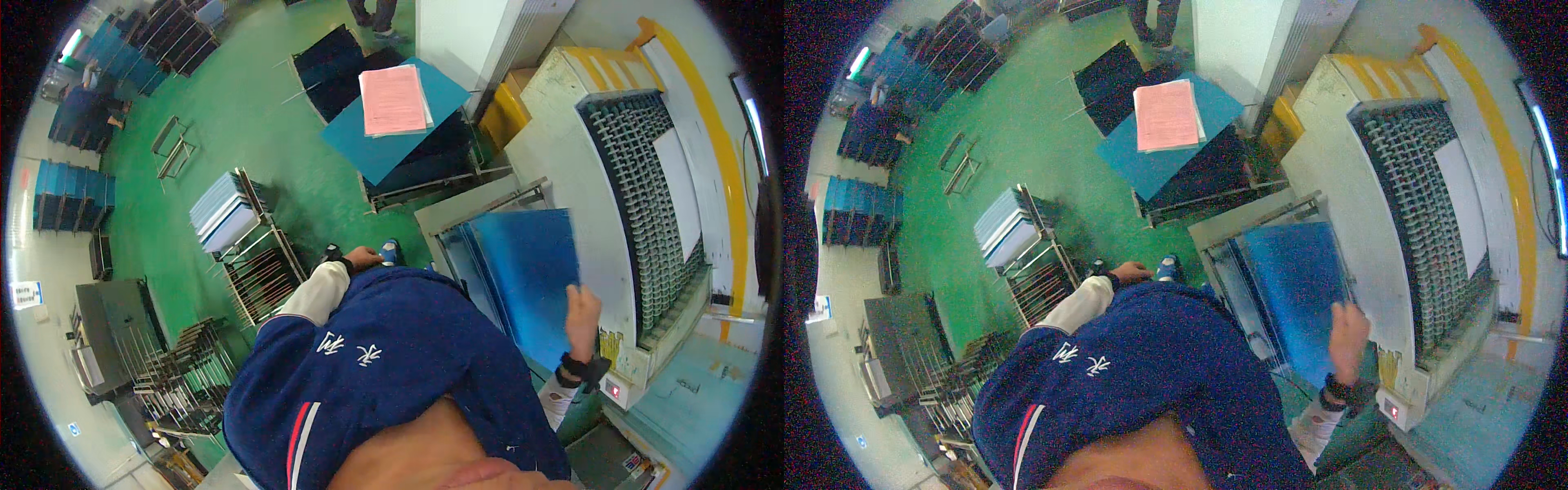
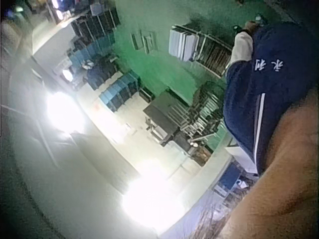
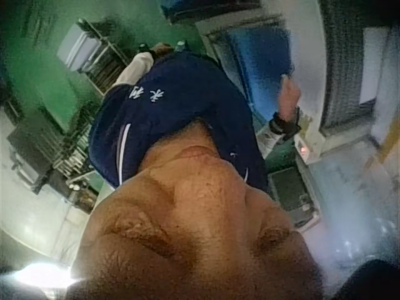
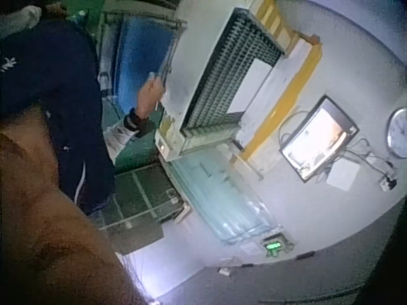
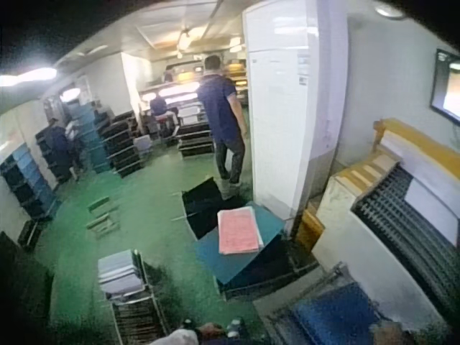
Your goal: Feeding blue panels through a machine and organizing them in racks on a fabrication floor.
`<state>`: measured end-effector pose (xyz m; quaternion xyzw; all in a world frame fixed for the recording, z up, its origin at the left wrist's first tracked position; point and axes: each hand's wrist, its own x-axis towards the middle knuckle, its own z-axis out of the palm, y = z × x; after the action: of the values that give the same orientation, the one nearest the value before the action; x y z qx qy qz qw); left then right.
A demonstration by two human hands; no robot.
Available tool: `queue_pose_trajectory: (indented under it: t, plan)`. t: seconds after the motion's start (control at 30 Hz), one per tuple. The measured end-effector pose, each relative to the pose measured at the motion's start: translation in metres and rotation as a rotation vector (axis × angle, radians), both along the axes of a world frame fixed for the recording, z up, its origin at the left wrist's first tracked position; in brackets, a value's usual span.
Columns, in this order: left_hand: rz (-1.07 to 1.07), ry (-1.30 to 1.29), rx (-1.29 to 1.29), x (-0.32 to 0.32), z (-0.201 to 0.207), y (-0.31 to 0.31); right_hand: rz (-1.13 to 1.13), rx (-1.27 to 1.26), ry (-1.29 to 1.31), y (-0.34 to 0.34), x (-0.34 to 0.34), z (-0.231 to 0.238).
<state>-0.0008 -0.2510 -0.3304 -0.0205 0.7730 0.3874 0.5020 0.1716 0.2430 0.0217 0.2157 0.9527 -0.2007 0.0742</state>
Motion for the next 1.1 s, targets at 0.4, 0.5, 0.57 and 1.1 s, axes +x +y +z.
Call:
queue_pose_trajectory:
  t: [0.4,0.5,0.57,1.1]
  plan:
    - [-0.084,0.033,-0.05,-0.008,-0.006,0.016,-1.088,-1.012,1.237,0.141,0.064,-0.03]
    - [-0.062,0.057,-0.082,-0.01,0.029,0.028,-1.024,-1.14,1.298,0.166,0.072,-0.07]
    - [-0.034,-0.009,-0.038,-0.012,0.037,0.032,-1.041,-1.274,1.363,0.189,0.071,-0.099]
    - [0.039,-0.037,-0.1,0.001,0.044,0.043,-1.026,-1.491,0.983,0.215,0.005,-0.064]
